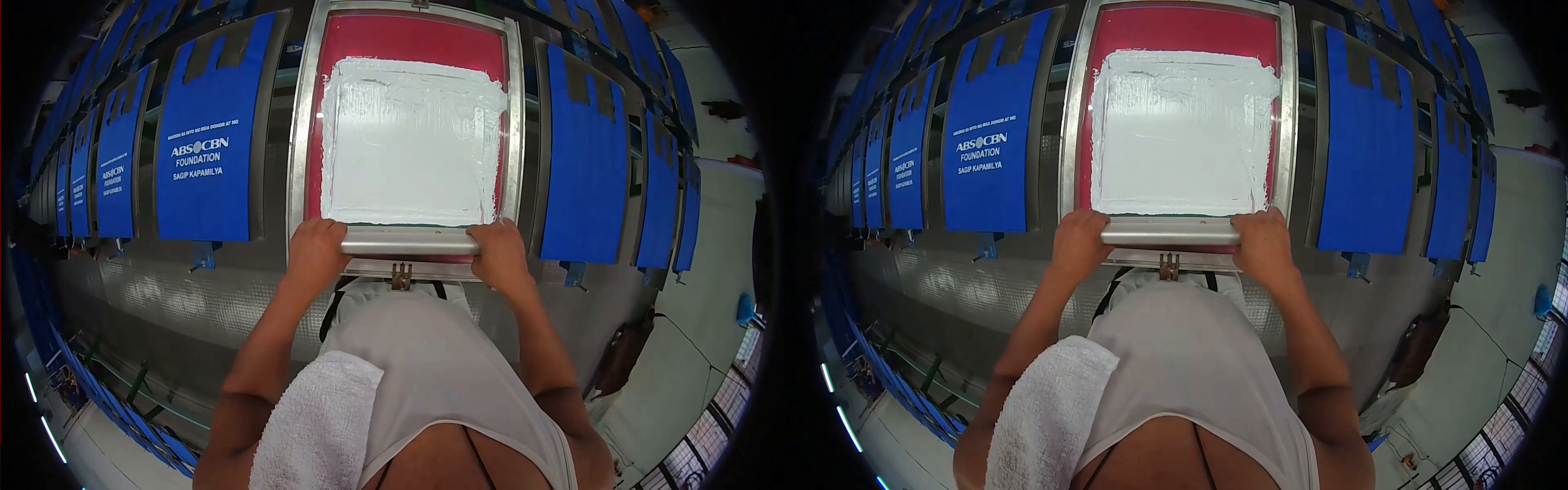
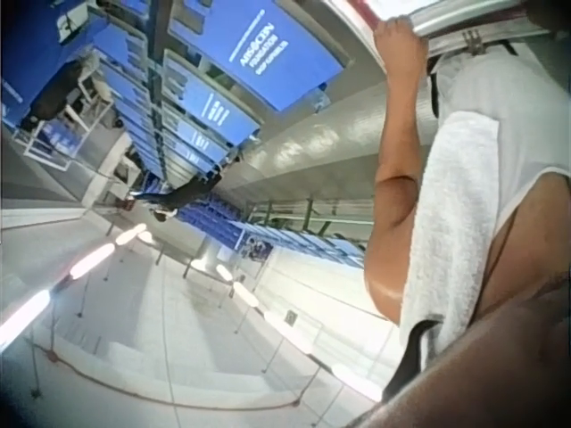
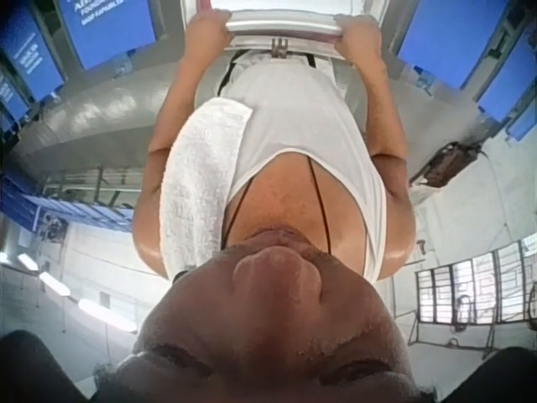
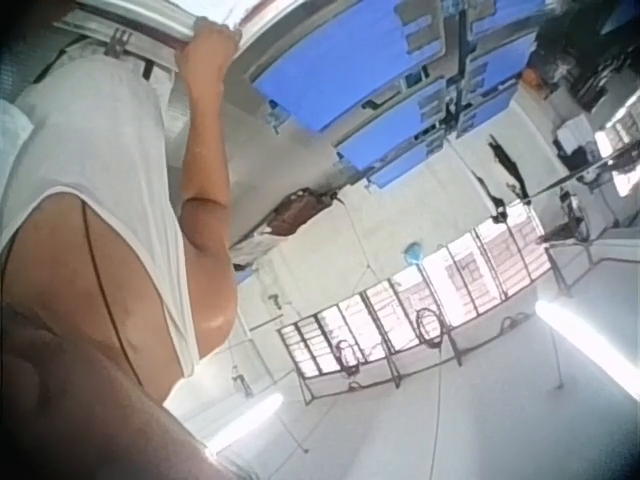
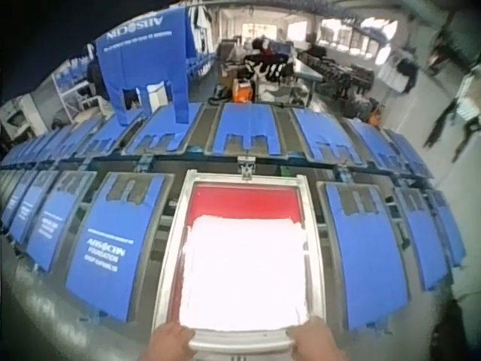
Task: Applying ink to a garment using a screen printing frame and squeegee.
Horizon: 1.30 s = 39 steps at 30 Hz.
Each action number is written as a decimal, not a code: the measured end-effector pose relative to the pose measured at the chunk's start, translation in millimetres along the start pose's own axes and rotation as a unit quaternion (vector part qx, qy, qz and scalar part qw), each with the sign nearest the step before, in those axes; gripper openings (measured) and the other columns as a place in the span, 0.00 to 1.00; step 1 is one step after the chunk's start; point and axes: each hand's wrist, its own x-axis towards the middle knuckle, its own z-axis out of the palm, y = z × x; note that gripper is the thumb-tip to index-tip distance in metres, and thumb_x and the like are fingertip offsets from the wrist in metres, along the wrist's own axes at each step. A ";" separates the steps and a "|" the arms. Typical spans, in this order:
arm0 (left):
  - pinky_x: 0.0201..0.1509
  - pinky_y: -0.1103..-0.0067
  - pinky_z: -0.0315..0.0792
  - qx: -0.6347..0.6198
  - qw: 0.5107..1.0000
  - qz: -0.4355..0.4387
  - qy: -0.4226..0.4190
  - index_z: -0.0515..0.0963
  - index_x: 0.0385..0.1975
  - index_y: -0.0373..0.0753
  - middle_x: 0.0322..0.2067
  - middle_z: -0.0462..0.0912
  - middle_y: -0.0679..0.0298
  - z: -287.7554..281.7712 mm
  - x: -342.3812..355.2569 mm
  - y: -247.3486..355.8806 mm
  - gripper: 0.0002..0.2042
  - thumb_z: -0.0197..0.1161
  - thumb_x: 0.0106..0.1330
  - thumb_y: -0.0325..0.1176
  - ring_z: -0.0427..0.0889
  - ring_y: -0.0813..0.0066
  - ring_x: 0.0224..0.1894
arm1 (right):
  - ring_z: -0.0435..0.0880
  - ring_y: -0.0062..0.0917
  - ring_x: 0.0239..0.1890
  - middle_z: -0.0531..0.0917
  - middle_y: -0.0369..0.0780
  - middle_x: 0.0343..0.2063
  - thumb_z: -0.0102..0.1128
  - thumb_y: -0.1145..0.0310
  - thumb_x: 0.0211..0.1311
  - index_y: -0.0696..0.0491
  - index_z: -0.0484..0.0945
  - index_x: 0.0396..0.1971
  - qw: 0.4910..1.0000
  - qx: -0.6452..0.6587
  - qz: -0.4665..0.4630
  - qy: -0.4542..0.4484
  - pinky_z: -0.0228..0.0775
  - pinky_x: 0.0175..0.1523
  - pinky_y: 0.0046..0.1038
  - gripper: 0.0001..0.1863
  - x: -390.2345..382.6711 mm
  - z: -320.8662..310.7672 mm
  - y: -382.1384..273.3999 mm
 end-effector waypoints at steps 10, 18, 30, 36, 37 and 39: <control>0.44 0.67 0.69 0.004 0.998 0.022 0.058 0.77 0.30 0.37 0.31 0.79 0.58 7.1 52.3 -20.0 0.18 0.70 0.32 0.26 0.78 0.58 0.37 | 0.79 0.33 0.39 0.82 0.40 0.31 0.59 0.80 0.31 0.50 0.78 0.34 0.994 -0.049 0.001 0.102 0.52 0.65 0.50 0.22 53.4 -3.7 10.1; 0.36 0.66 0.75 0.042 0.999 -0.010 0.023 0.81 0.29 0.41 0.25 0.82 0.54 -48.9 243.5 -67.3 0.17 0.70 0.48 0.47 0.82 0.56 0.32 | 0.83 0.37 0.34 0.83 0.44 0.29 0.58 0.70 0.39 0.49 0.82 0.33 0.985 -0.097 -0.045 0.137 0.69 0.44 0.40 0.16 221.2 -91.2 69.5; 0.42 0.65 0.72 0.012 0.999 -0.004 0.030 0.79 0.30 0.40 0.28 0.80 0.57 3.7 52.6 -14.1 0.16 0.68 0.35 0.25 0.77 0.57 0.35 | 0.80 0.35 0.39 0.81 0.43 0.29 0.60 0.78 0.34 0.49 0.78 0.39 0.996 -0.047 -0.001 0.079 0.55 0.63 0.47 0.24 49.2 -3.4 14.1; 0.38 0.67 0.75 0.091 0.995 -0.017 0.031 0.81 0.30 0.41 0.25 0.82 0.55 -37.2 228.4 -59.7 0.15 0.70 0.47 0.44 0.82 0.55 0.32 | 0.82 0.36 0.30 0.82 0.45 0.24 0.60 0.69 0.40 0.46 0.82 0.32 0.977 -0.126 -0.047 0.163 0.67 0.50 0.42 0.14 210.3 -75.7 65.7; 0.37 0.67 0.75 0.095 0.995 -0.032 0.012 0.81 0.29 0.41 0.25 0.82 0.54 -45.7 239.2 -61.7 0.16 0.69 0.48 0.45 0.82 0.55 0.32 | 0.83 0.36 0.31 0.82 0.44 0.25 0.60 0.69 0.40 0.46 0.82 0.33 0.984 -0.098 -0.041 0.142 0.69 0.48 0.41 0.15 219.2 -85.0 65.9; 0.38 0.67 0.75 0.048 0.999 -0.006 0.009 0.81 0.29 0.40 0.26 0.82 0.54 -55.6 231.3 -54.1 0.16 0.69 0.49 0.47 0.82 0.56 0.32 | 0.83 0.38 0.33 0.83 0.43 0.25 0.60 0.69 0.41 0.46 0.81 0.38 0.985 -0.136 -0.032 0.103 0.74 0.42 0.37 0.18 205.6 -96.5 60.6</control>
